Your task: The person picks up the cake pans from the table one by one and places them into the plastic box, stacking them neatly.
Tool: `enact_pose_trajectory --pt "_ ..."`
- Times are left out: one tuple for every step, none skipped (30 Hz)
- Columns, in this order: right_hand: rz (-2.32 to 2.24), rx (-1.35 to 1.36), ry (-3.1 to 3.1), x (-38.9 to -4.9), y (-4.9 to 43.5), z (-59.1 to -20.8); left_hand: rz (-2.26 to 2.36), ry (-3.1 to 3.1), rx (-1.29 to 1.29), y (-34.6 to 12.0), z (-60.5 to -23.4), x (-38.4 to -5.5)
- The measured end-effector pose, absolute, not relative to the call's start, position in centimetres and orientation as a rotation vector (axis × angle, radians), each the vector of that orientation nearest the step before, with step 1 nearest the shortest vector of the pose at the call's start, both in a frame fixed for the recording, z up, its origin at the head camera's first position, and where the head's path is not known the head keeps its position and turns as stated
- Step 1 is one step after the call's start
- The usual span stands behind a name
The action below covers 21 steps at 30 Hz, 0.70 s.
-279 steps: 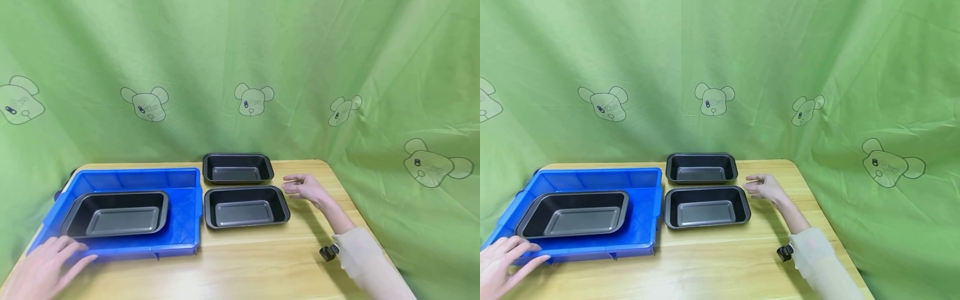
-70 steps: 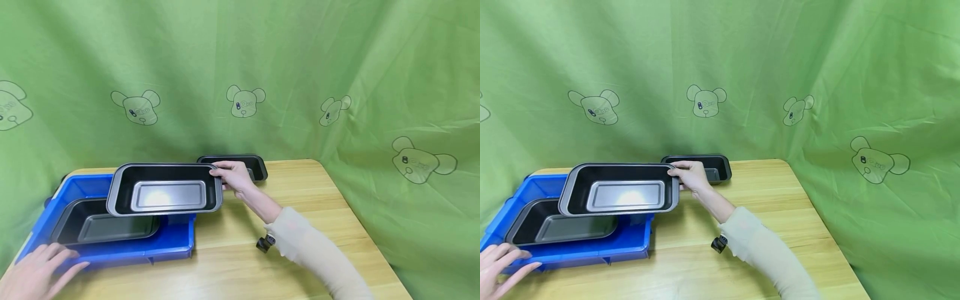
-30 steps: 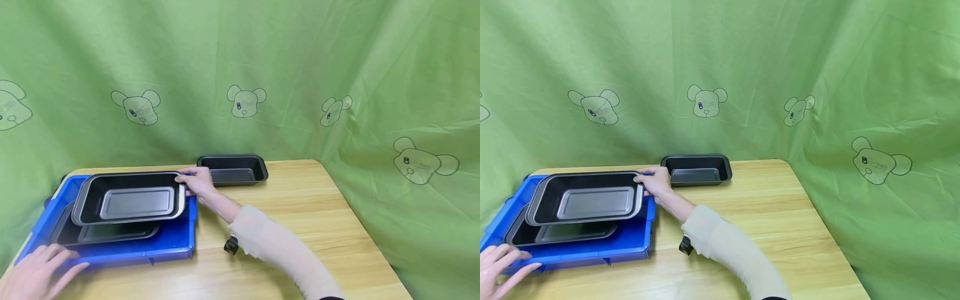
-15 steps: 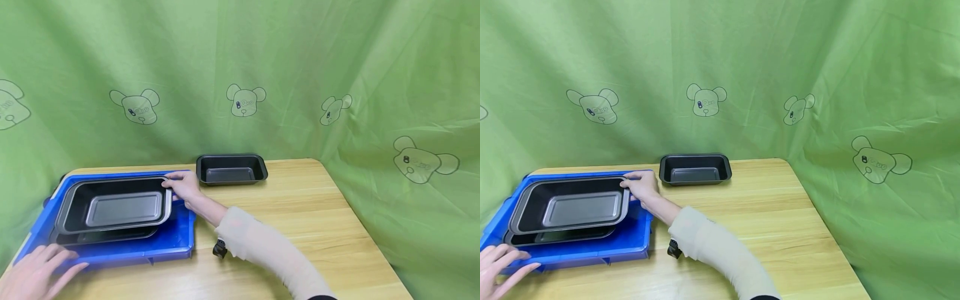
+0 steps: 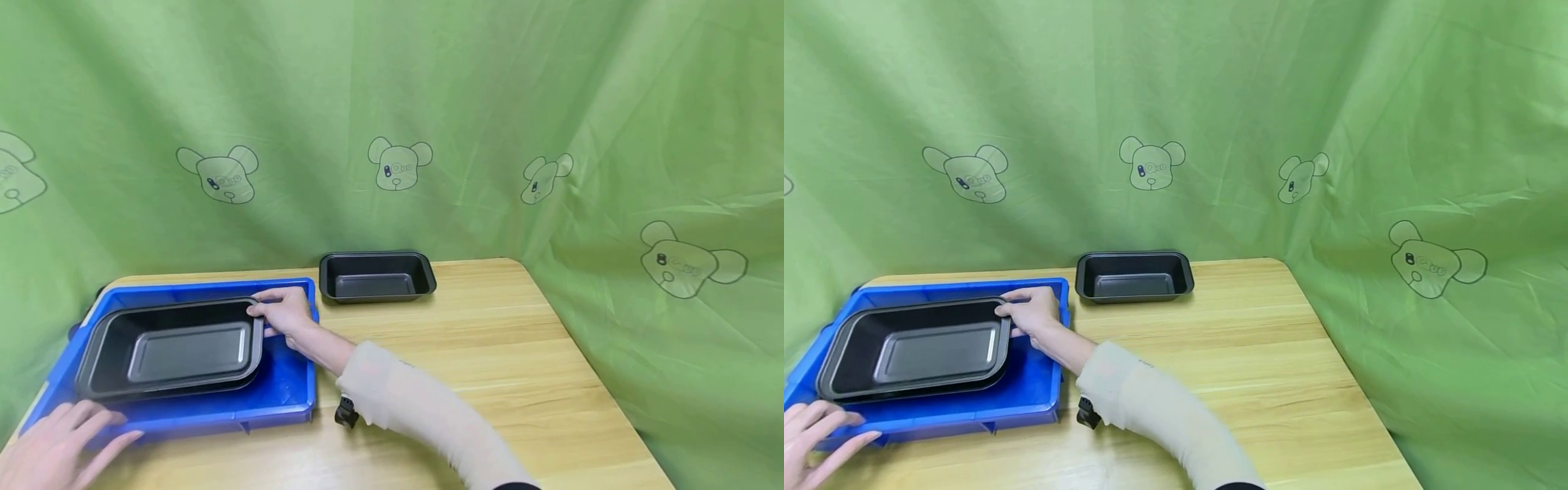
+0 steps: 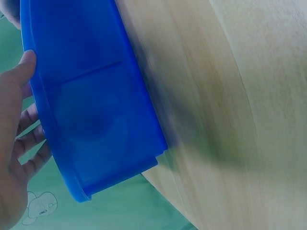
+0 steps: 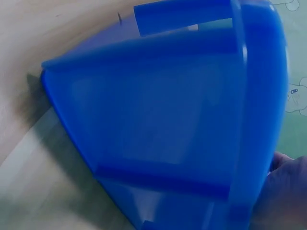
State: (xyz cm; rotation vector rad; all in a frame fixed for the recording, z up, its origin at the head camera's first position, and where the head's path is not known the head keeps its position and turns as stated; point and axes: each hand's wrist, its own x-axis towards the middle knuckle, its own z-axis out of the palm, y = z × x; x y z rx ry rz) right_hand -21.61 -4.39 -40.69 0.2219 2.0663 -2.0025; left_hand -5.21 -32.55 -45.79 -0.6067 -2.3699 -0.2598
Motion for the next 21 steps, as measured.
enact_pose_trajectory --pt "-2.0 0.223 2.065 -21.6 -4.5 -40.7 -0.264 -2.362 -0.612 -32.5 -45.8 -5.2" --pt "-1.997 0.225 2.066 -21.5 -4.6 -40.8 -0.266 -2.359 -0.613 -32.5 -45.9 -5.2" --pt "-1.994 0.229 2.067 -21.4 -4.7 -40.8 -0.27 -2.355 -0.614 -32.5 -45.9 -5.2" --pt "-1.996 0.237 2.061 -21.4 -4.8 -40.9 -0.273 -2.354 -0.616 -32.5 -45.9 -5.2" --pt "-1.995 0.244 2.059 -21.3 -4.9 -41.0 -0.274 -2.356 -0.614 -32.6 -45.9 -5.2" --pt "-1.993 0.248 2.059 -21.3 -4.9 -41.0 -0.273 -2.362 -0.61 -32.6 -45.9 -5.2" --pt "-1.992 0.253 2.057 -21.3 -5.0 -41.1 -0.271 -2.369 -0.607 -32.6 -45.9 -5.2" --pt "-1.992 0.257 2.051 -21.3 -5.0 -41.2 -0.268 -2.376 -0.604 -32.6 -45.9 -5.2" --pt "-1.995 0.258 2.039 -21.3 -5.0 -41.2 -0.266 -2.382 -0.6 -32.7 -45.8 -5.2" --pt "-1.995 0.256 2.03 -21.4 -5.0 -41.3 -0.266 -2.384 -0.6 -32.7 -45.8 -5.2" --pt "-1.99 0.247 2.026 -21.4 -5.0 -41.3 -0.265 -2.385 -0.6 -32.7 -45.8 -5.2" --pt "-1.987 0.24 2.019 -21.5 -5.0 -41.4 -0.265 -2.387 -0.6 -32.7 -45.7 -5.2" --pt "-1.984 0.233 2.012 -21.6 -4.9 -41.5 -0.266 -2.386 -0.602 -32.7 -45.7 -5.2" --pt "-1.982 0.228 2.003 -21.6 -4.9 -41.5 -0.267 -2.385 -0.603 -32.7 -45.7 -5.2" --pt "-1.977 0.222 1.999 -21.7 -4.9 -41.6 -0.267 -2.386 -0.604 -32.7 -45.7 -5.2" --pt "-1.97 0.218 1.998 -21.7 -4.8 -41.7 -0.267 -2.388 -0.605 -32.7 -45.7 -5.2" --pt "-1.963 0.218 1.995 -21.8 -4.8 -41.7 -0.266 -2.391 -0.604 -32.7 -45.7 -5.2" --pt "-1.962 0.224 1.989 -21.8 -4.7 -41.8 -0.264 -2.392 -0.604 -32.7 -45.7 -5.2" --pt "-1.952 0.223 1.991 -21.8 -4.7 -41.9 -0.263 -2.391 -0.605 -32.7 -45.7 -5.2" --pt "-1.947 0.225 1.988 -21.8 -4.6 -42.0 -0.264 -2.391 -0.607 -32.7 -45.7 -5.2" --pt "-1.939 0.221 1.989 -21.9 -4.6 -42.1 -0.265 -2.389 -0.607 -32.7 -45.7 -5.2"
